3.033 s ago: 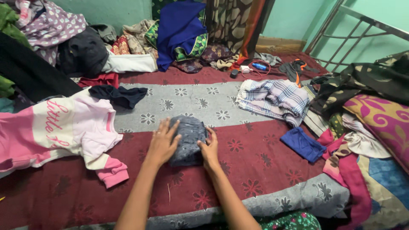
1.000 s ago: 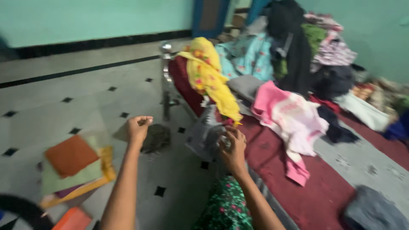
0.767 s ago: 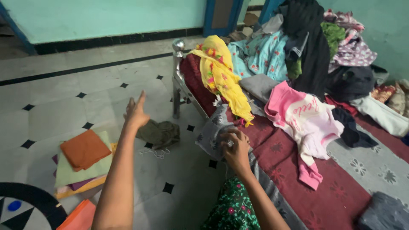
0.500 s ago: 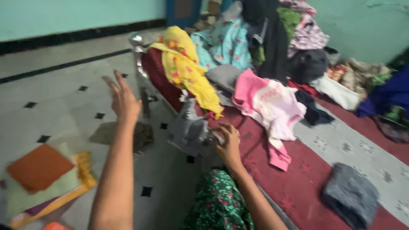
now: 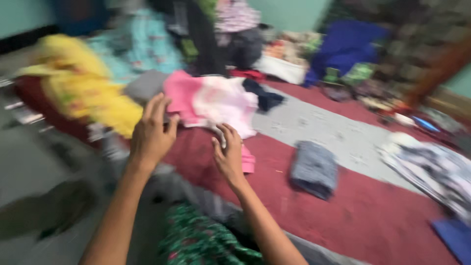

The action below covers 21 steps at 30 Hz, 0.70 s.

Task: The person folds various garments on a bed, including a blue shirt, a gray patterned top, a pink and white shirt, a dark blue shirt, and a striped shirt. Each item is smoothed, folded into a compact rectangle, and placed in a growing stack.

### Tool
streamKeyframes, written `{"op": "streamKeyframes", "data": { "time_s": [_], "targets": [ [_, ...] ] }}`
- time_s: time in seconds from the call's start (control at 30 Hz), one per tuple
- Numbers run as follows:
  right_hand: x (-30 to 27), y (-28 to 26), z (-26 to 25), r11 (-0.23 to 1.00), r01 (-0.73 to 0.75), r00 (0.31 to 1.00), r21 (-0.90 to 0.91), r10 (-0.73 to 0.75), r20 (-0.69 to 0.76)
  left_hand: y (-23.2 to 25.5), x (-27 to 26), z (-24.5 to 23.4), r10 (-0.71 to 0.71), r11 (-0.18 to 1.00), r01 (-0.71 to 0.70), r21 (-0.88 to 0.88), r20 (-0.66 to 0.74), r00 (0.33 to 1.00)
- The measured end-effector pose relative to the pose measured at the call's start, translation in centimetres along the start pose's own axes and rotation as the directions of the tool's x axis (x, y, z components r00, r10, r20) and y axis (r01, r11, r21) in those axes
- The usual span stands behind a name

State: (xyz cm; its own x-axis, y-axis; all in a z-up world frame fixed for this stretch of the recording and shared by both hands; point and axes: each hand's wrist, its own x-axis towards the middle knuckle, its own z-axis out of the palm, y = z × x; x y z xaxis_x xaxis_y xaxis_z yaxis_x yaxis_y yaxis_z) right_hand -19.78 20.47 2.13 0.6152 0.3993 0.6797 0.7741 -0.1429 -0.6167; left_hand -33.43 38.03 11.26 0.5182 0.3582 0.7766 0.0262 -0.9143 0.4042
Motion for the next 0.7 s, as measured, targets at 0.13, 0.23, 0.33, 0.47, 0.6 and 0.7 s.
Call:
{"op": "streamKeyframes", "data": {
  "time_s": [0.13, 0.23, 0.33, 0.47, 0.6, 0.7],
  "targets": [
    [1.3, 9.3, -10.6, 0.957, -0.178, 0.982, -0.229, 0.159, -0.099, 8.5, -0.5, 11.6, 0.136, 0.964, -0.049, -0.263, 0.325, 0.936],
    [0.0, 16.8, -18.9, 0.865, -0.288, 0.958, -0.410, 0.264, -0.114, 13.9, -2.2, 21.5, 0.341, 0.894, -0.187, -0.407, 0.348, 0.873],
    [-2.6, 22.3, -25.1, 0.739, -0.388, 0.906, -0.550, 0.416, -0.081, 19.9, -4.3, 30.3, 0.417, 0.851, -0.164, -0.498, 0.454, 0.788],
    [-6.8, 26.1, -28.9, 0.668, -0.262, 0.901, -0.696, 0.428, 0.071, 25.2, -7.1, 38.2, 0.376, 0.927, -0.242, -0.288, 0.674, 0.636],
    [-9.7, 26.2, -29.3, 0.635, -0.321, 0.798, -0.703, 0.581, 0.160, 24.4, -10.9, 38.8, 0.307, 0.952, -0.236, -0.198, 0.672, 0.674],
    [-9.4, 25.8, -29.4, 0.617, -0.311, 0.768, -0.723, 0.611, 0.191, 23.3, -11.9, 38.3, 0.330, 0.944, -0.231, -0.235, 0.646, 0.688]
  ]
}}
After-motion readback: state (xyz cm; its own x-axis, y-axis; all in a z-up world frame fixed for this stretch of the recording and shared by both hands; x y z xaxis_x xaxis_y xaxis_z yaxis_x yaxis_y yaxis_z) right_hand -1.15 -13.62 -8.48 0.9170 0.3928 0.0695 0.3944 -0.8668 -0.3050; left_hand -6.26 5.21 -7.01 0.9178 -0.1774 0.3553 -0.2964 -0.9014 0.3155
